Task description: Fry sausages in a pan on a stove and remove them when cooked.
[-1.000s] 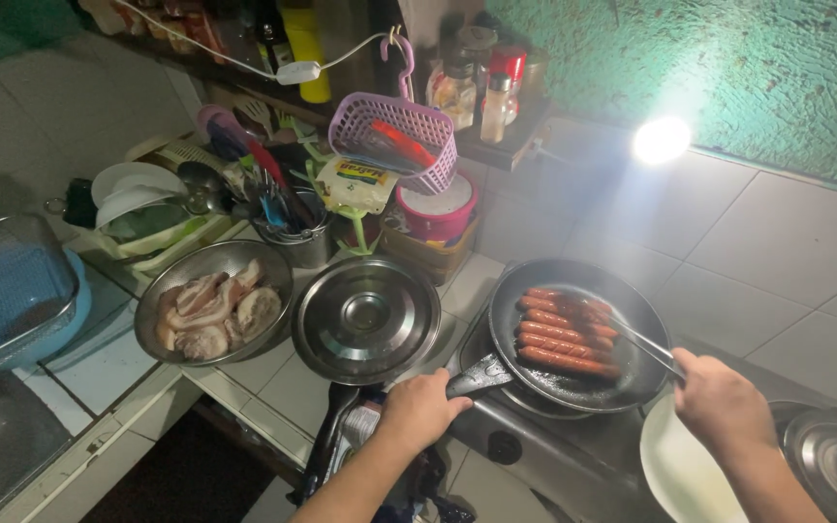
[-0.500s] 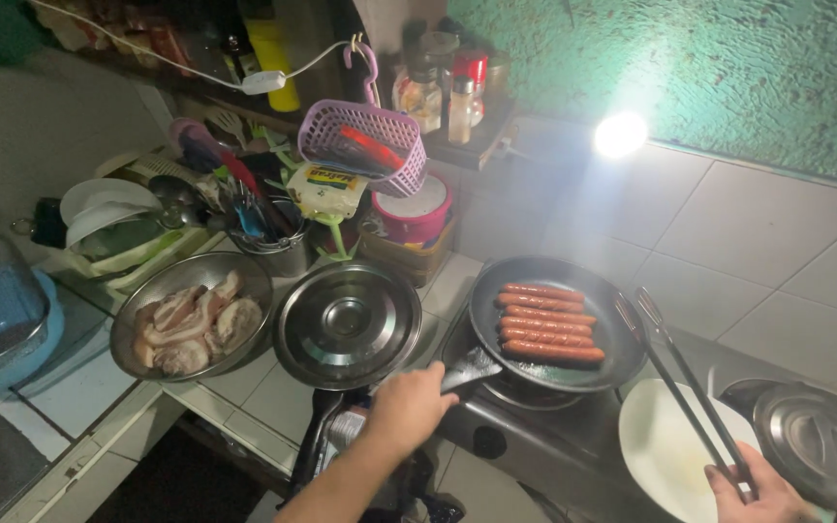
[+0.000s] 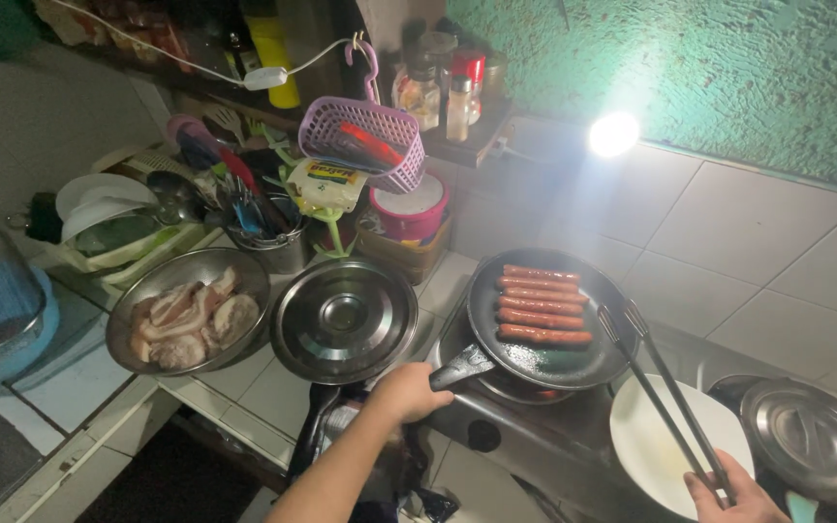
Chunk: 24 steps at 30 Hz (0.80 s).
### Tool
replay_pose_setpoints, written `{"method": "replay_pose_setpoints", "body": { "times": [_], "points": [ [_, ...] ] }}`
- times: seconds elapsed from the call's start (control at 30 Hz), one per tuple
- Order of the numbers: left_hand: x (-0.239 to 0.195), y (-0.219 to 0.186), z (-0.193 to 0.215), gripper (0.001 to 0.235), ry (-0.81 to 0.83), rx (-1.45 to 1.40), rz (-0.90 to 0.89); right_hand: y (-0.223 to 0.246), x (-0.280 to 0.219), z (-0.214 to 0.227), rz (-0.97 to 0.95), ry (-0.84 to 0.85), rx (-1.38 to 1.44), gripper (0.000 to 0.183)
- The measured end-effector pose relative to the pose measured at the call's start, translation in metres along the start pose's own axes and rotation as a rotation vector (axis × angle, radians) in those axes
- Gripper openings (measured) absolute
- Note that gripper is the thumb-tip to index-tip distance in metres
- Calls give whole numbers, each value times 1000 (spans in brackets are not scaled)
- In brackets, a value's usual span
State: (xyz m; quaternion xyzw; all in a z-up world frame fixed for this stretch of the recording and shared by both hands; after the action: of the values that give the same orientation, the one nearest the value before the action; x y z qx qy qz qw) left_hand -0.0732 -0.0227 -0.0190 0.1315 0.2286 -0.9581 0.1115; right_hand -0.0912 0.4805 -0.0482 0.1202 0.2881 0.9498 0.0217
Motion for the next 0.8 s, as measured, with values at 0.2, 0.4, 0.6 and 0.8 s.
{"method": "replay_pose_setpoints", "body": {
  "times": [0.2, 0.4, 0.6, 0.8],
  "points": [
    [-25, 0, -39, 15, 812, -996, 155, -9, -12, 5, -65, -65, -60, 56],
    [-46, -5, -59, 14, 752, -1355, 117, -46, -15, -10, -125, -5, 12, 60],
    [-50, 1, -64, 18, 627, -1265, -81, -77, -12, -25, -103, -26, 103, 59],
    [-54, -5, -58, 13, 627, -1271, -44, -68, -14, -21, -60, -56, 110, 63]
  ]
}}
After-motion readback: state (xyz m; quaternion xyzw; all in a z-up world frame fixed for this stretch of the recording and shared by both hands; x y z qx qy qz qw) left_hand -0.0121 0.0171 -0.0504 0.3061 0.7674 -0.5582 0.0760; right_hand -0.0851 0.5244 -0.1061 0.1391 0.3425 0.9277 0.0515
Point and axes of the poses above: each hand's wrist, its own x-axis towards the middle knuckle, its own z-axis out of the back of the hand, y = z × x, the point moved 7 cm from there along x, towards the middle knuckle, and after that the axes turned 3 degrees about -x, right-handed, at the moved point
